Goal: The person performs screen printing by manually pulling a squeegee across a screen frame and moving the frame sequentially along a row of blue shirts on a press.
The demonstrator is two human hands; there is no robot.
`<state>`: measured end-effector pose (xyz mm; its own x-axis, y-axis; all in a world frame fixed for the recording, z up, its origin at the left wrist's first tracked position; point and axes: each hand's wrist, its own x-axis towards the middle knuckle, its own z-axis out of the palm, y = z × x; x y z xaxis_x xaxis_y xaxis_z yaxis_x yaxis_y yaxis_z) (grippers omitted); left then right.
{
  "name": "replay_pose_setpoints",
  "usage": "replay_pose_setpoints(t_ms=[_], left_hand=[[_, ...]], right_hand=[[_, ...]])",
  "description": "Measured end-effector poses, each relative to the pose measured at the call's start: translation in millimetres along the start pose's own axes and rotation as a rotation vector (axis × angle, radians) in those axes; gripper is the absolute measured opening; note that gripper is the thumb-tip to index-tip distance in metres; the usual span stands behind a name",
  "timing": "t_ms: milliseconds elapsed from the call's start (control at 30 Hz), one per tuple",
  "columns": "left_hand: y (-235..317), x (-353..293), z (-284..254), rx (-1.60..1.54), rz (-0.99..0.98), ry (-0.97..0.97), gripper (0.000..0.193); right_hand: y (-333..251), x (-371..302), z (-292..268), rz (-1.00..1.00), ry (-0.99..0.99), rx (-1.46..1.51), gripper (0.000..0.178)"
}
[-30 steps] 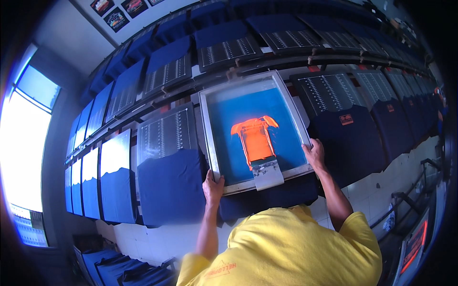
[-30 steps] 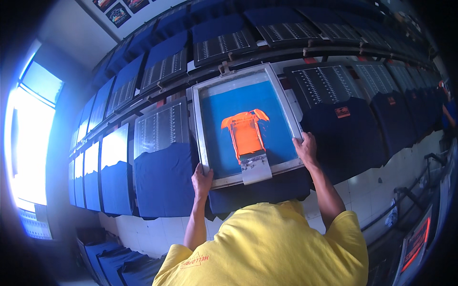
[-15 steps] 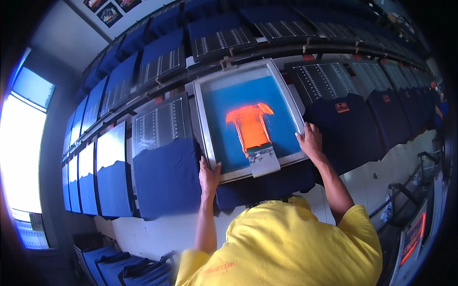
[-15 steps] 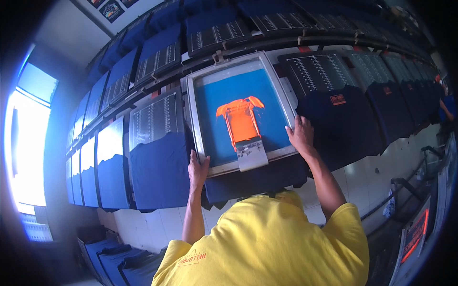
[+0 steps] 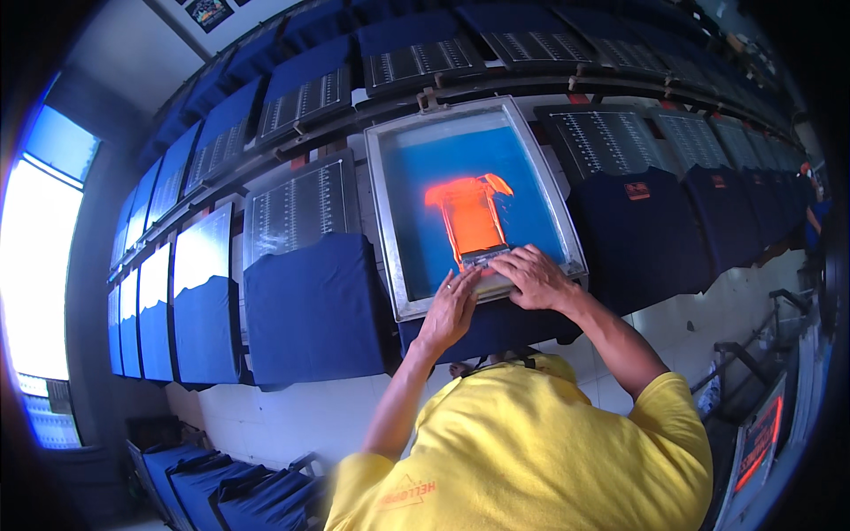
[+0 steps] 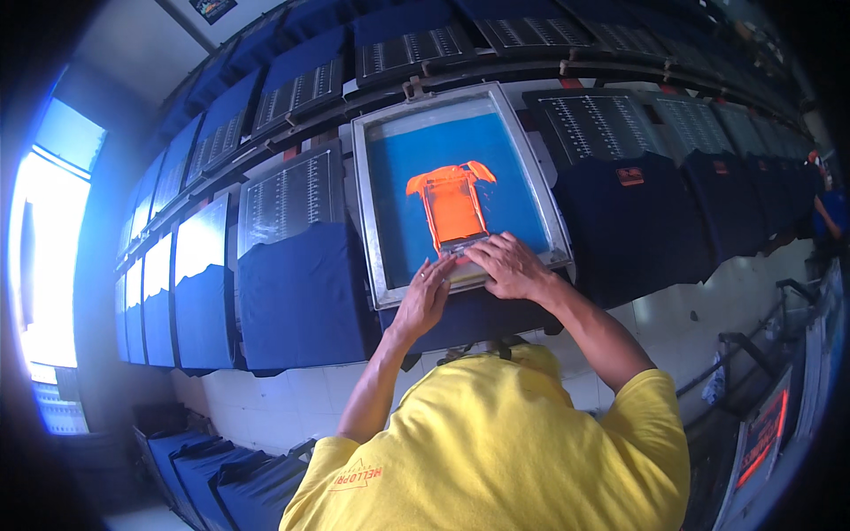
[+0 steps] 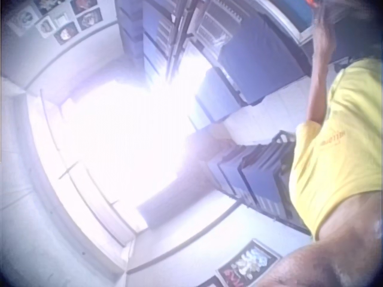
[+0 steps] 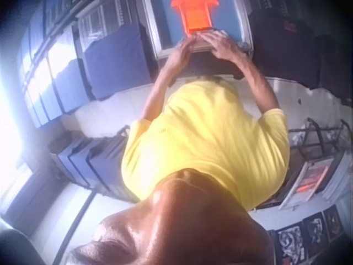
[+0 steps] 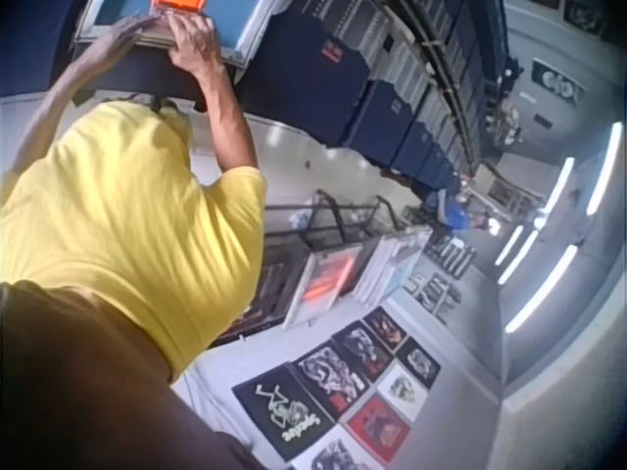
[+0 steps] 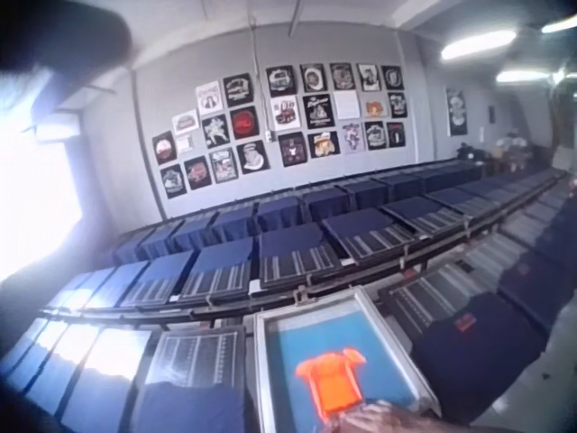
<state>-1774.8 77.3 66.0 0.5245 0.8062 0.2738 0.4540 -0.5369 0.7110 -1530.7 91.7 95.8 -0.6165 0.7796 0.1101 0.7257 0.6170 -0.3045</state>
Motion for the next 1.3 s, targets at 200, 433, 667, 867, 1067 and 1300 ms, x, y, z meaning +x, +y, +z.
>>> replay_pose_setpoints(t_ms=[200,433,667,867,1067,1300], left_hand=[[-4,21,8,0.107,-0.095,0.000,0.038],[12,-3,6,0.233,-0.079,0.037,0.038],[-18,27,13,0.327,-0.036,0.117,0.043],[-78,113,-22,0.377,-0.010,0.137,0.031],[-59,106,-32,0.373,0.007,0.098,0.033],[5,13,6,0.349,-0.044,0.076,0.043]], right_hand=[[10,15,25,0.038,0.165,-0.147,0.047],[-7,3,25,0.003,0.281,-0.090,0.043],[19,33,43,0.054,0.337,-0.135,0.027],[78,120,20,0.057,0.384,-0.175,0.018],[64,109,5,0.094,0.322,-0.106,0.024],[-3,20,23,0.041,0.372,-0.088,0.022]])
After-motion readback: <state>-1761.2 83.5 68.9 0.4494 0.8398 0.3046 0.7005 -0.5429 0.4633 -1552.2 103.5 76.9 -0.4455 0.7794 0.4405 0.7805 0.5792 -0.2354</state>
